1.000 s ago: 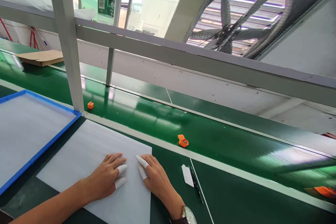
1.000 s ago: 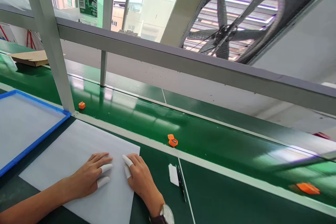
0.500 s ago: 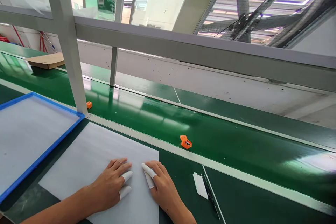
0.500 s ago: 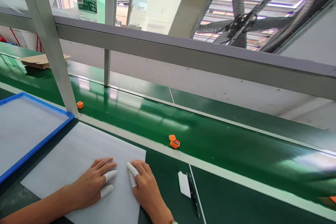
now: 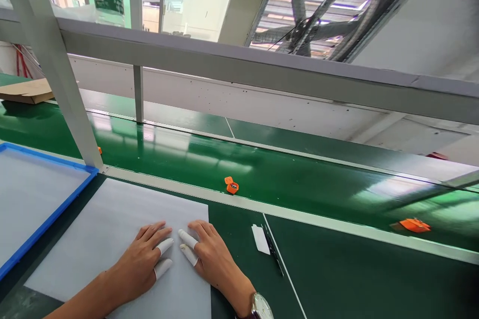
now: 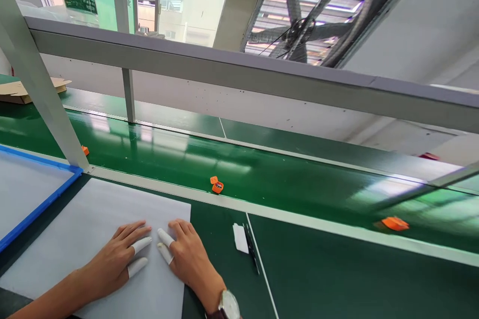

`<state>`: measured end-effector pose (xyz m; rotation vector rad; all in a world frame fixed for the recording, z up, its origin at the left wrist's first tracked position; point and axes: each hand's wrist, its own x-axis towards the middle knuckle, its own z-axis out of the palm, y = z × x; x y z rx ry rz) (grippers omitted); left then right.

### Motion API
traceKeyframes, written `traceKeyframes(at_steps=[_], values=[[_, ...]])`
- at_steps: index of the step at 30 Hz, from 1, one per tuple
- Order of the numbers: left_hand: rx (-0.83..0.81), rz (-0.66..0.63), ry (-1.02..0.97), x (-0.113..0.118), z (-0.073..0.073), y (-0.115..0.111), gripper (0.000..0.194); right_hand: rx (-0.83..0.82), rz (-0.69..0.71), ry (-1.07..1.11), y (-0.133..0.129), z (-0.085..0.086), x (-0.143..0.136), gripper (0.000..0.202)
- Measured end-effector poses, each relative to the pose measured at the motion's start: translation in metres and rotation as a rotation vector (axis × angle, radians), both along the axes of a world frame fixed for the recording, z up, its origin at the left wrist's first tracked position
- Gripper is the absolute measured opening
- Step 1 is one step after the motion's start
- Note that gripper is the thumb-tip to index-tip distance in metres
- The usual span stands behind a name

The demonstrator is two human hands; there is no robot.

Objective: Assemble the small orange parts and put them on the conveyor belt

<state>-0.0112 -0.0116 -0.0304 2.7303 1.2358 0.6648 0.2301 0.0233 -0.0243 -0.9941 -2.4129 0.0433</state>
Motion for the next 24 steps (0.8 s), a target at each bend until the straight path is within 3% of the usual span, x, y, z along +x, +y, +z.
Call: traceKeyframes(at_steps=[5,11,15,20,24], values=[[-0.031,-0.018,0.054,-0.005,0.004,0.002,0.017,-0.058,-0.065,0.206,0.009,-0.01,0.007,0.019],[-0.052,-0.03,0.03,-0.008,0.001,0.007,0.027,-0.061,-0.087,0.248,0.01,-0.013,0.008,0.025],[-0.166,-0.004,-0.04,-0.005,0.014,0.016,0.021,-0.076,-0.099,0.276,0.009,-0.013,0.008,0.028],[-0.454,0.062,-0.227,0.014,0.043,0.055,0.025,-0.06,-0.121,0.267,0.009,-0.014,0.008,0.032],[-0.526,0.122,-0.387,0.057,0.048,0.101,0.028,-0.038,-0.128,0.225,0.009,-0.017,0.007,0.027]])
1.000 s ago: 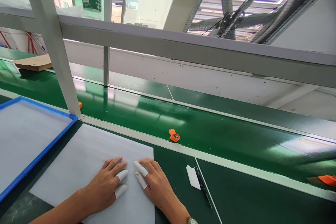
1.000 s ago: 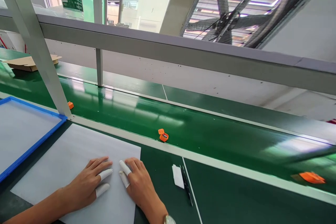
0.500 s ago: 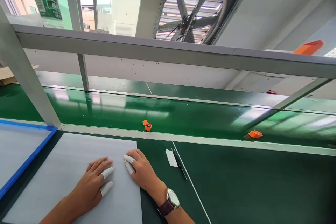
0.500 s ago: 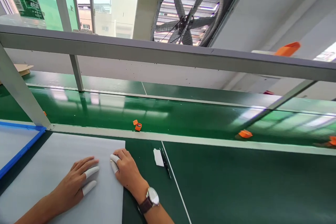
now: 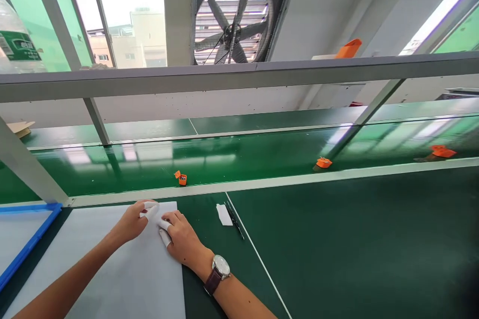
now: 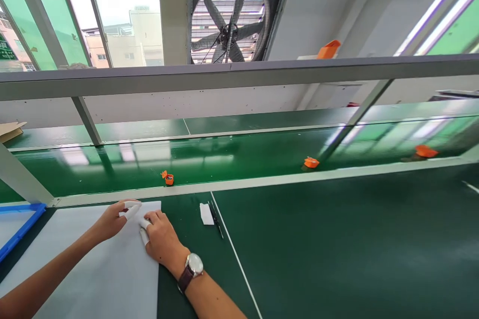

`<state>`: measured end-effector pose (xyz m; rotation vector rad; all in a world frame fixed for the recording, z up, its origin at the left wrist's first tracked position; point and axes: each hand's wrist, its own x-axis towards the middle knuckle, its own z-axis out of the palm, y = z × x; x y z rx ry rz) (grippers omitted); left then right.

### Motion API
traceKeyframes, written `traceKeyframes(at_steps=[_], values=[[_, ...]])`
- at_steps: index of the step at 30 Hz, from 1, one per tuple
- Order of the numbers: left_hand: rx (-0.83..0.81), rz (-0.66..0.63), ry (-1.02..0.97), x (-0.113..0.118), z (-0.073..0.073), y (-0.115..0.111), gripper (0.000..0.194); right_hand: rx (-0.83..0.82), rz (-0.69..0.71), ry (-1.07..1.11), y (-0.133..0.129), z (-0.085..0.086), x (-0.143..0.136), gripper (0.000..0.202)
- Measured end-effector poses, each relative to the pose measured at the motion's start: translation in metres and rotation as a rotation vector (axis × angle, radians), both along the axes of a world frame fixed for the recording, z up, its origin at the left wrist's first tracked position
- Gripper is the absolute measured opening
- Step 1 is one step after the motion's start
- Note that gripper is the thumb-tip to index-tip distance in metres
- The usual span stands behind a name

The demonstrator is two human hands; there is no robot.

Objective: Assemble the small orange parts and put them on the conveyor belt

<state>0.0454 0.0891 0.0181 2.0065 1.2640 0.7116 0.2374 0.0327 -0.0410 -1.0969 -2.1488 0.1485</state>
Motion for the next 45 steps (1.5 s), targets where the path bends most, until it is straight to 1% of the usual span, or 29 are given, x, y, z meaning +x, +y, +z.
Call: traceKeyframes(at_steps=[3,5,7,9,11,13,15,17,19,21,24,26,28,30,33,36,38,41,43,45], values=[[-0.058,0.105,-0.028,0.04,-0.006,0.032,0.029,0.006,-0.014,-0.03,0.0,-0.003,0.0,0.023],[-0.085,0.18,-0.014,0.064,-0.012,0.051,0.038,-0.004,-0.031,-0.052,0.0,-0.006,0.0,0.018],[-0.095,0.247,-0.003,0.083,-0.017,0.067,0.046,-0.017,-0.047,-0.069,0.001,-0.008,0.0,0.014],[-0.096,0.287,-0.007,0.098,-0.02,0.08,0.043,-0.022,-0.046,-0.078,0.002,-0.01,0.0,0.014],[-0.098,0.309,-0.028,0.107,-0.022,0.09,0.032,-0.017,-0.034,-0.084,0.002,-0.01,0.0,0.014],[-0.11,0.335,-0.063,0.112,-0.023,0.096,0.025,-0.007,-0.029,-0.09,0.001,-0.009,0.001,0.015],[-0.14,0.357,-0.119,0.112,-0.023,0.1,0.024,0.0,-0.035,-0.091,0.001,-0.008,0.001,0.015],[-0.182,0.355,-0.202,0.108,-0.02,0.099,0.023,0.001,-0.04,-0.087,0.0,-0.007,0.001,0.017],[-0.23,0.316,-0.31,0.098,-0.015,0.093,0.026,-0.003,-0.04,-0.083,-0.001,-0.006,0.001,0.02],[-0.28,0.252,-0.425,0.084,-0.007,0.079,0.033,-0.008,-0.03,-0.085,0.0,-0.007,0.001,0.023],[-0.358,0.146,-0.568,0.054,0.008,0.047,0.041,-0.018,-0.011,-0.096,0.002,-0.007,0.001,0.024],[-0.458,0.045,-0.679,0.032,0.017,0.022,0.042,-0.024,0.003,-0.095,0.003,-0.006,0.002,0.024],[-0.536,-0.03,-0.704,0.011,0.024,-0.004,0.041,-0.02,0.016,-0.063,0.002,-0.004,0.002,0.025],[-0.523,-0.038,-0.63,-0.006,0.027,-0.028,0.04,-0.016,0.027,0.018,0.001,0.0,0.003,0.027],[-0.409,0.026,-0.501,-0.024,0.021,-0.054,0.038,-0.076,0.056,0.255,-0.003,0.007,-0.001,0.031],[-0.334,0.055,-0.481,-0.034,0.007,-0.07,0.037,-0.194,0.129,0.447,-0.009,0.015,-0.01,0.03],[-0.302,0.045,-0.479,-0.037,-0.003,-0.076,0.036,-0.23,0.179,0.472,-0.012,0.021,-0.019,0.03],[-0.218,0.053,-0.45,-0.041,-0.015,-0.079,0.034,-0.218,0.221,0.451,-0.013,0.029,-0.028,0.027],[-0.179,0.06,-0.434,-0.043,-0.019,-0.08,0.033,-0.2,0.24,0.429,-0.012,0.034,-0.032,0.025],[-0.182,0.062,-0.437,-0.046,-0.02,-0.08,0.034,-0.183,0.243,0.426,-0.01,0.035,-0.034,0.024]])
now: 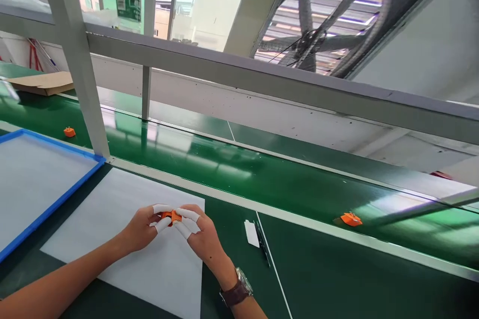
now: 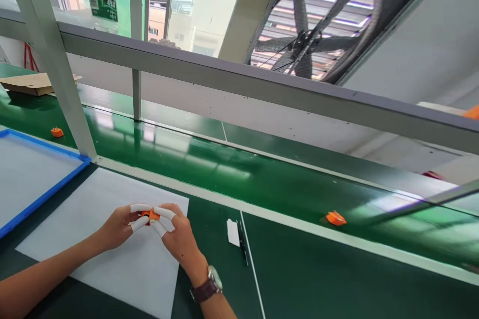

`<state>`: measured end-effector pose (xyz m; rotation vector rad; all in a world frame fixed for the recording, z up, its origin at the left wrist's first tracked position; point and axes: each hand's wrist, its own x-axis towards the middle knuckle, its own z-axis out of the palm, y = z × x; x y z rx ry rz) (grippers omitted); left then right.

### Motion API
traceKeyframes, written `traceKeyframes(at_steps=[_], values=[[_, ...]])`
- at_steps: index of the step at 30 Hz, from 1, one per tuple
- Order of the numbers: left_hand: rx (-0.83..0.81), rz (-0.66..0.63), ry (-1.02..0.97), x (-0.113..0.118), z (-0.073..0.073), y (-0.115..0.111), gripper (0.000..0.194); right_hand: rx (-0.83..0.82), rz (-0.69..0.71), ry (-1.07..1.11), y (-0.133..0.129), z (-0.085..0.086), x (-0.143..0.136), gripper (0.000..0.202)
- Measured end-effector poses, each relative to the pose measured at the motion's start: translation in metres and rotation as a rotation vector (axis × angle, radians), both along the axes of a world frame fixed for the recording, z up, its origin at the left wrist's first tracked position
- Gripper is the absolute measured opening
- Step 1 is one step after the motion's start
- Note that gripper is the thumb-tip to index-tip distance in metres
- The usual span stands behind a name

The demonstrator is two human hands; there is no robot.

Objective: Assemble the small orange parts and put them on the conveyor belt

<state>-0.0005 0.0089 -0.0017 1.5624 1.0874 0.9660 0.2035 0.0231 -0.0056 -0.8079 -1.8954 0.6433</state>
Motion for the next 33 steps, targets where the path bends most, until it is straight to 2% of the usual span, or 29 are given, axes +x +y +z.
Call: traceKeyframes(at_steps=[3,8,10,13,16,19,23,29,33], values=[[-0.025,-0.01,-0.032,-0.003,0.002,-0.001,0.035,-0.04,-0.027,0.067,0.001,-0.004,-0.004,0.02],[-0.038,-0.029,-0.117,-0.002,0.004,-0.004,0.029,-0.255,-0.046,0.251,-0.01,-0.019,-0.014,0.019],[-0.077,0.004,-0.138,0.0,0.002,-0.005,0.027,-0.218,-0.048,0.218,-0.015,-0.022,-0.016,0.021],[-0.178,0.038,-0.173,0.001,-0.001,-0.004,0.027,-0.051,-0.039,0.117,-0.018,-0.023,-0.014,0.032],[-0.253,0.039,-0.216,-0.002,-0.002,-0.002,0.035,0.034,-0.07,0.064,-0.016,-0.023,-0.009,0.039],[-0.303,-0.006,-0.266,-0.005,-0.003,0.002,0.044,0.055,-0.106,0.055,-0.013,-0.023,-0.004,0.04],[-0.339,-0.043,-0.313,-0.004,-0.006,0.002,0.038,0.05,-0.086,0.041,-0.013,-0.025,-0.002,0.04],[-0.297,-0.046,-0.281,-0.001,-0.008,0.0,0.03,-0.008,-0.051,0.02,-0.014,-0.027,-0.004,0.034],[-0.302,-0.112,-0.308,-0.001,-0.007,0.0,0.035,0.033,-0.016,0.014,-0.013,-0.026,-0.005,0.039]])
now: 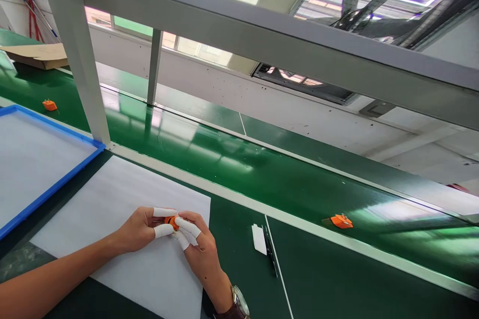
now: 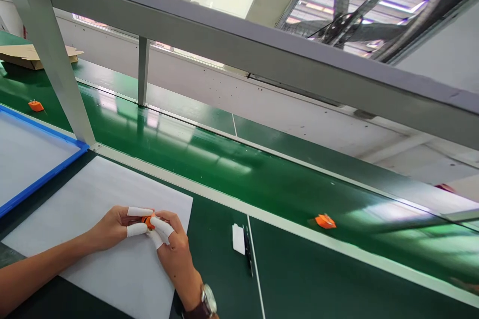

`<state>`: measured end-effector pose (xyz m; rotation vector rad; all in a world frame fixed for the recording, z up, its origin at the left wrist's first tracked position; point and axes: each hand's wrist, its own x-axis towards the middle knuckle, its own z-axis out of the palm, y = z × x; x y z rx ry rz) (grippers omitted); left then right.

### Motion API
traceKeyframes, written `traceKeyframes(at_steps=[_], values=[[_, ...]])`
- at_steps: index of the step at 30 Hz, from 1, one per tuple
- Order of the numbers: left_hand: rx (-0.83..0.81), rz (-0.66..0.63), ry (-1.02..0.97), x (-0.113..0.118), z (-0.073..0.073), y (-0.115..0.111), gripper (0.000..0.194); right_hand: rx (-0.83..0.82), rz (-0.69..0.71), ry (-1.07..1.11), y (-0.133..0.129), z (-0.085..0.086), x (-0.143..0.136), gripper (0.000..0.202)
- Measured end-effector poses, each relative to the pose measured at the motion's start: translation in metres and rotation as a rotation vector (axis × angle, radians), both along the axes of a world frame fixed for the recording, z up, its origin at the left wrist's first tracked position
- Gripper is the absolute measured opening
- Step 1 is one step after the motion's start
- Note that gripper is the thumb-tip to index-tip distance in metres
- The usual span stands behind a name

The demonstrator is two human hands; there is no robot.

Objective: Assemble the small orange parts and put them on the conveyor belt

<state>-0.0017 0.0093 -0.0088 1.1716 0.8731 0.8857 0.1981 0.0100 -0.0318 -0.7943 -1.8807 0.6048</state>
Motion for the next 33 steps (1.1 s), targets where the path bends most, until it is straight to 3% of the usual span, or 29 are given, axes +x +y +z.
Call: traceKeyframes(at_steps=[8,11,13,16,19,21,33], values=[[-0.003,-0.042,0.061,-0.005,0.001,0.0,0.041,0.177,-0.016,-0.138,-0.003,0.001,-0.005,0.054],[0.005,-0.039,0.078,-0.005,0.001,0.001,0.04,0.123,0.007,-0.103,-0.004,0.002,-0.005,0.05],[-0.004,-0.017,0.083,-0.004,0.001,0.002,0.04,-0.03,0.047,-0.023,-0.004,0.003,-0.004,0.039],[-0.005,0.006,0.113,-0.003,0.001,0.001,0.04,-0.403,0.089,0.173,-0.002,0.004,0.0,0.029],[0.042,-0.03,0.155,-0.002,0.003,-0.002,0.037,-0.752,0.13,0.301,-0.001,0.004,0.002,0.043],[0.081,-0.055,0.161,-0.002,0.004,-0.004,0.037,-0.863,0.171,0.319,0.0,0.006,0.003,0.048],[0.204,-0.022,0.242,0.003,0.001,-0.009,0.038,-0.703,0.12,0.161,0.0,0.0,0.004,0.038]])
